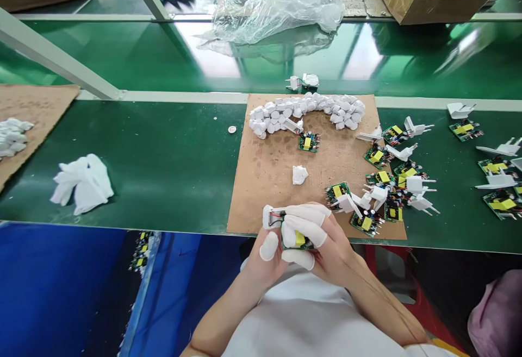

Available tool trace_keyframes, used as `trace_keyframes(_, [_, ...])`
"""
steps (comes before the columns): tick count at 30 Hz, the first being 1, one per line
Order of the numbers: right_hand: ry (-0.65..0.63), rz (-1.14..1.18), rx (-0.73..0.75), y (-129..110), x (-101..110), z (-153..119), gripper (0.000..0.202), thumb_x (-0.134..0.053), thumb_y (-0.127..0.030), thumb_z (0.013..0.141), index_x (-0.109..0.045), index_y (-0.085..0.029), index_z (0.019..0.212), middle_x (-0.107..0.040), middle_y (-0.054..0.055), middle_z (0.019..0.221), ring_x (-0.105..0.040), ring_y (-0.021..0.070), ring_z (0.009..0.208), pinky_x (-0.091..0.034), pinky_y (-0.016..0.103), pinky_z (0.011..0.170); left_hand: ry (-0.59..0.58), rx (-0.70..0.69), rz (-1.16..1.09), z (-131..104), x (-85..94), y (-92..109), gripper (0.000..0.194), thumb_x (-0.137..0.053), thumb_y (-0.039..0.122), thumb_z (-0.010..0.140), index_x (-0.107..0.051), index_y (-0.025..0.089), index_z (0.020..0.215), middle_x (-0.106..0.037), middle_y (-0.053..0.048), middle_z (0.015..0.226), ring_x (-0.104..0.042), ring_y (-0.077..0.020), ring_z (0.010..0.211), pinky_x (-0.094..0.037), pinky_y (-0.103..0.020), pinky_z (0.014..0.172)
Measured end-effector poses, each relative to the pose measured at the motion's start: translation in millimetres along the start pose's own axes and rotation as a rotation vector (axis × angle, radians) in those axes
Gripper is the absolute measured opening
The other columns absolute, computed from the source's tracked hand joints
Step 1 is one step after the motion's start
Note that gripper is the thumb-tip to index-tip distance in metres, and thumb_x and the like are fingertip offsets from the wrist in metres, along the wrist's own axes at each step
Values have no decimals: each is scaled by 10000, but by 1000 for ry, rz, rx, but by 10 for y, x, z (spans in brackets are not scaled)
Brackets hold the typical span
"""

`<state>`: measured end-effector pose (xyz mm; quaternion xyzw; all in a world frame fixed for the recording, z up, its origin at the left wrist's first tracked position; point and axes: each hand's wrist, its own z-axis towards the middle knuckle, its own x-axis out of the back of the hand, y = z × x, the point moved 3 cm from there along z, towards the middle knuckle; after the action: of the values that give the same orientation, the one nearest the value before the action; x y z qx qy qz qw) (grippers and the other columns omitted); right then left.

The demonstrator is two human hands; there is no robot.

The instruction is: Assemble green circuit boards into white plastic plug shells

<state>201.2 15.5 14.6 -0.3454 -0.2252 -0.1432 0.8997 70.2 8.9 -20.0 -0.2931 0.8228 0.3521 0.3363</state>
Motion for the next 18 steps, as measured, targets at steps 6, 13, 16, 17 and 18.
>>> trace_keyframes(6, [65, -4, 32, -9, -59, 53, 486, -557, -357, 1086, -493, -133, 1512, -775, 172, 1161, -736, 275, 1084, -624, 452, 947, -11, -23, 29, 24, -24, 83, 368, -1000, 204, 593, -725, 222, 838, -782, 18, 802, -771, -164, 793, -619, -217, 739])
trace_keyframes(13, [104, 53, -21, 22, -21, 50, 450, -633, -326, 1038, -559, -218, 1468, -777, 161, 1200, -748, 286, 1067, -621, 479, 941, -86, 15, -8, 37, 38, 36, 446, -1002, 458, 642, -714, 206, 869, -716, 24, 745, -713, -101, 681, -566, -157, 615])
trace_keyframes(16, [110, 94, -39, 7, 14, 87, 397, -609, -379, 1047, -576, -223, 1410, -779, 160, 1192, -755, 282, 1042, -628, 476, 915, -47, 10, 1, 36, 28, 30, 374, -1001, 358, 660, -699, 213, 828, -718, 45, 733, -702, -86, 670, -575, -156, 663])
trace_keyframes(17, [108, 124, -52, 3, 25, 104, 370, -604, -375, 1047, -587, -224, 1385, -778, 157, 1190, -757, 278, 1037, -631, 466, 902, -34, -3, 8, 37, 11, 33, 367, -1005, 332, 647, -699, 220, 816, -729, 48, 743, -711, -97, 686, -587, -171, 687])
trace_keyframes(18, [104, 156, -66, -2, 33, 121, 333, -603, -349, 1043, -600, -229, 1354, -778, 148, 1181, -757, 272, 1032, -632, 455, 889, -23, -13, 19, 39, -11, 36, 361, -1008, 318, 637, -705, 227, 811, -741, 48, 759, -721, -111, 703, -599, -189, 703])
